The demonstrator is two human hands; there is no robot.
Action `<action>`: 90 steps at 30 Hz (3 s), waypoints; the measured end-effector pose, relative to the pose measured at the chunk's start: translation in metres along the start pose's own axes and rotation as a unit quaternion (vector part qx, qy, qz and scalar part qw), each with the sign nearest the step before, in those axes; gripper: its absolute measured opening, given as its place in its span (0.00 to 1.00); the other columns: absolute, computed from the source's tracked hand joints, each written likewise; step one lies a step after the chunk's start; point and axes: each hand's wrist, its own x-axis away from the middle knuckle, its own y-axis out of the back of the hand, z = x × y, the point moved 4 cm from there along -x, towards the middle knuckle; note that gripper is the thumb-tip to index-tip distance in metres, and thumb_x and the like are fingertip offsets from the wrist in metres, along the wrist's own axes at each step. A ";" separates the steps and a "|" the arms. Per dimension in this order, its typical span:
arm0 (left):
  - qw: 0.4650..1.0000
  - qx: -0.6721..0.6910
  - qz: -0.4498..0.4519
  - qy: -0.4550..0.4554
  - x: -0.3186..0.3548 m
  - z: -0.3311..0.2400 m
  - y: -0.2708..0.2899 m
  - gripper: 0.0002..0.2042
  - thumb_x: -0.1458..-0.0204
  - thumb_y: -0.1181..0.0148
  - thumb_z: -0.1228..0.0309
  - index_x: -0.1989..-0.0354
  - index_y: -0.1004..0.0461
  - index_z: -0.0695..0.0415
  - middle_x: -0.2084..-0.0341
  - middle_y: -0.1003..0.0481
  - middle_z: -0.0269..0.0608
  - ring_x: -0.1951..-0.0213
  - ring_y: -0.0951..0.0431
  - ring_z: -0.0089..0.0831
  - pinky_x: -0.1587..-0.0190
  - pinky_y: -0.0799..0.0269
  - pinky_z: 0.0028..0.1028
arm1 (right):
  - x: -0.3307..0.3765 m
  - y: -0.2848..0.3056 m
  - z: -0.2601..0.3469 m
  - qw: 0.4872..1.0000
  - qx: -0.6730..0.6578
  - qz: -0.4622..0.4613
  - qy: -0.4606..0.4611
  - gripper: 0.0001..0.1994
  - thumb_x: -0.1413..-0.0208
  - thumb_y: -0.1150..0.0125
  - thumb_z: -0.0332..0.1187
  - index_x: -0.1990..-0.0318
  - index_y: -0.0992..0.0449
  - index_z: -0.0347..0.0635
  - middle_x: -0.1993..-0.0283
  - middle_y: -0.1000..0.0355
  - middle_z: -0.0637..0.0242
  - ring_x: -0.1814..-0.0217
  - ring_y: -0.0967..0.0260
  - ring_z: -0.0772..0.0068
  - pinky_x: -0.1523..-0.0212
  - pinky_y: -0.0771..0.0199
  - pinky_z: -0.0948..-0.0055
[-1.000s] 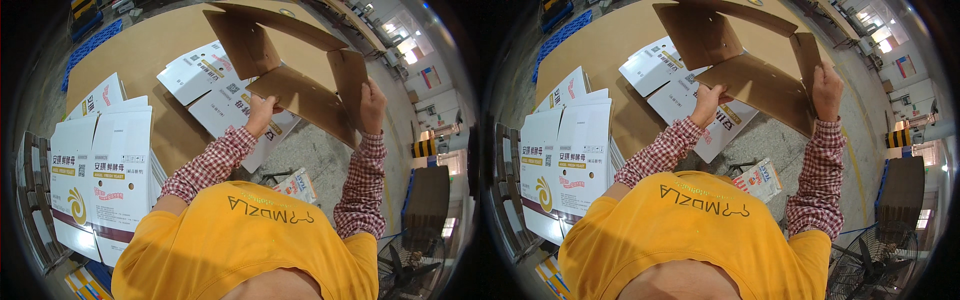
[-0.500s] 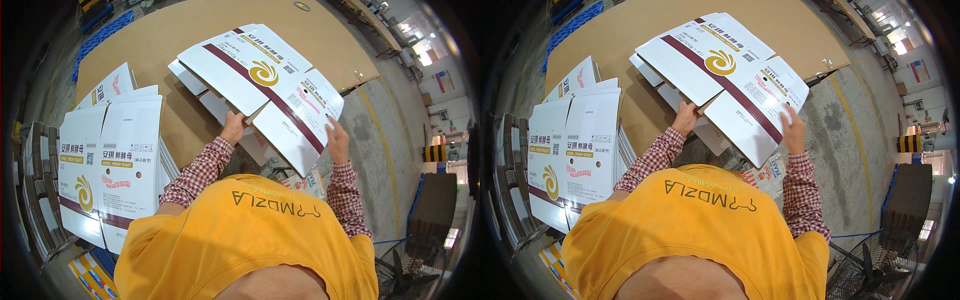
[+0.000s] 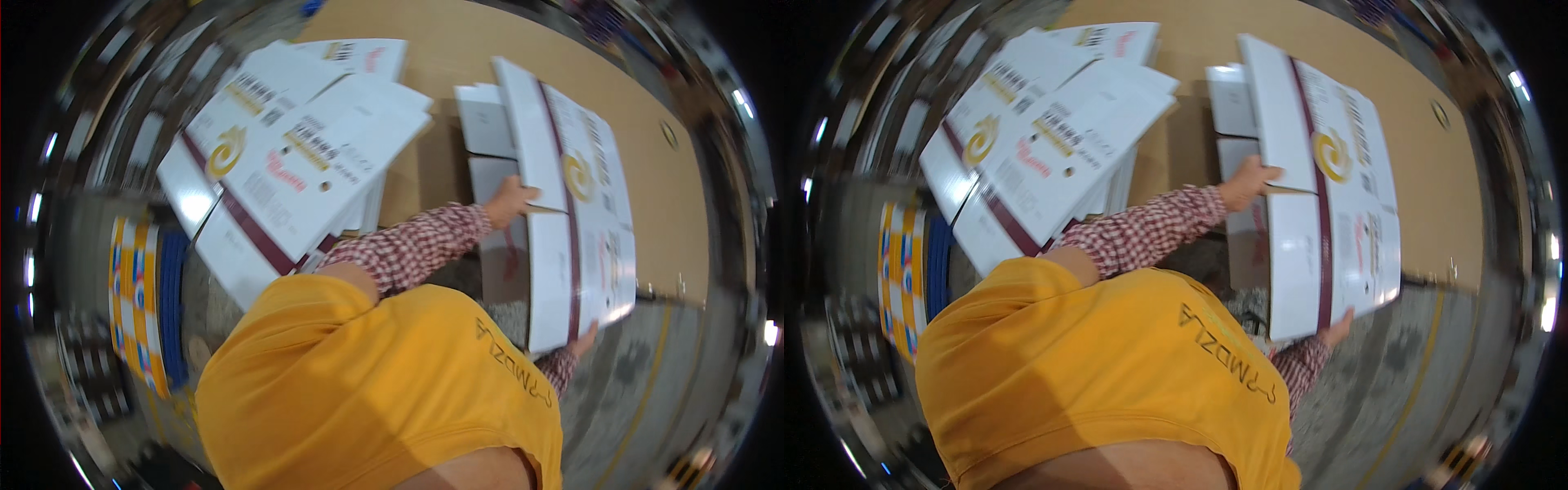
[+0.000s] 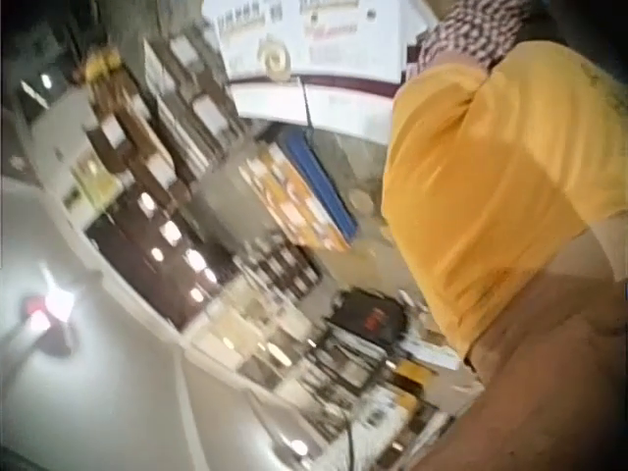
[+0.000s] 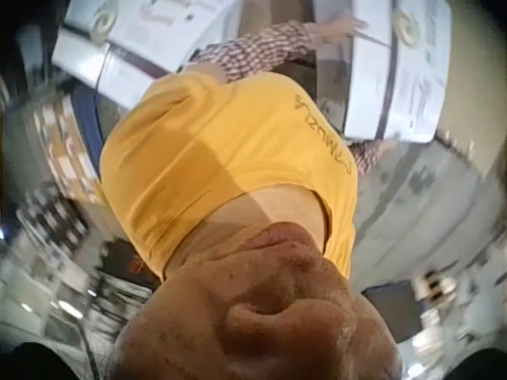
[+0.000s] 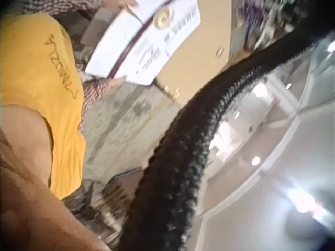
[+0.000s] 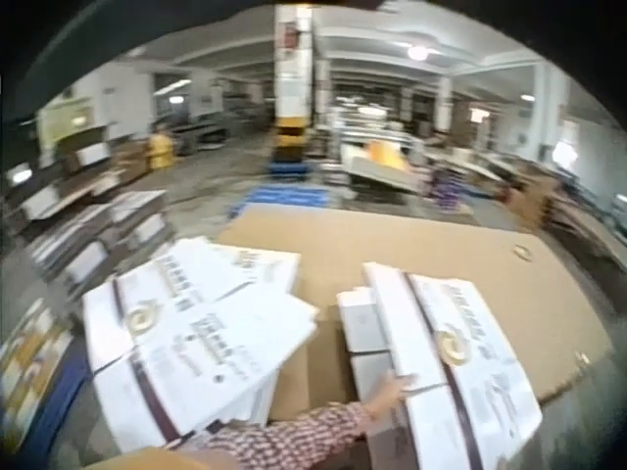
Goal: The recorder is stacking flattened cardboard boxes on a table in a paper mill environment.
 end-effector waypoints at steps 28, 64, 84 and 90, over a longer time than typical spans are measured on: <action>0.575 -0.401 -0.711 -0.063 0.427 -0.228 0.433 0.17 0.61 0.42 0.65 0.70 0.28 0.69 0.72 0.26 0.52 0.66 0.26 0.36 0.63 0.33 0.29 | 0.229 -0.303 -0.283 0.638 0.309 0.629 -0.320 0.12 0.46 0.54 0.36 0.68 0.32 0.33 0.73 0.30 0.59 0.74 0.29 0.68 0.75 0.27 0.74; 0.948 -0.101 -0.079 0.290 0.060 0.039 0.103 0.11 0.48 0.52 0.63 0.65 0.38 0.59 0.68 0.31 0.40 0.70 0.29 0.29 0.68 0.30 0.29 | 0.123 -0.122 -0.113 0.497 0.781 0.234 0.296 0.45 0.69 0.33 0.46 0.41 0.52 0.48 0.38 0.62 0.51 0.36 0.67 0.47 0.46 0.62 0.40; 0.992 0.045 0.086 0.084 0.057 0.002 0.068 0.20 0.46 0.63 0.53 0.62 0.36 0.61 0.72 0.29 0.41 0.74 0.27 0.31 0.73 0.30 0.28 | 0.155 -0.129 -0.049 0.510 0.723 0.226 0.407 0.32 0.55 0.51 0.53 0.44 0.45 0.49 0.42 0.51 0.51 0.40 0.56 0.48 0.47 0.55 0.52; 0.982 0.019 0.123 0.140 0.031 -0.008 0.068 0.30 0.49 0.73 0.43 0.59 0.36 0.59 0.77 0.28 0.42 0.78 0.28 0.32 0.76 0.34 0.29 | 0.151 -0.129 -0.049 0.504 0.723 0.227 0.414 0.31 0.53 0.54 0.55 0.44 0.44 0.49 0.42 0.51 0.50 0.40 0.55 0.48 0.47 0.54 0.54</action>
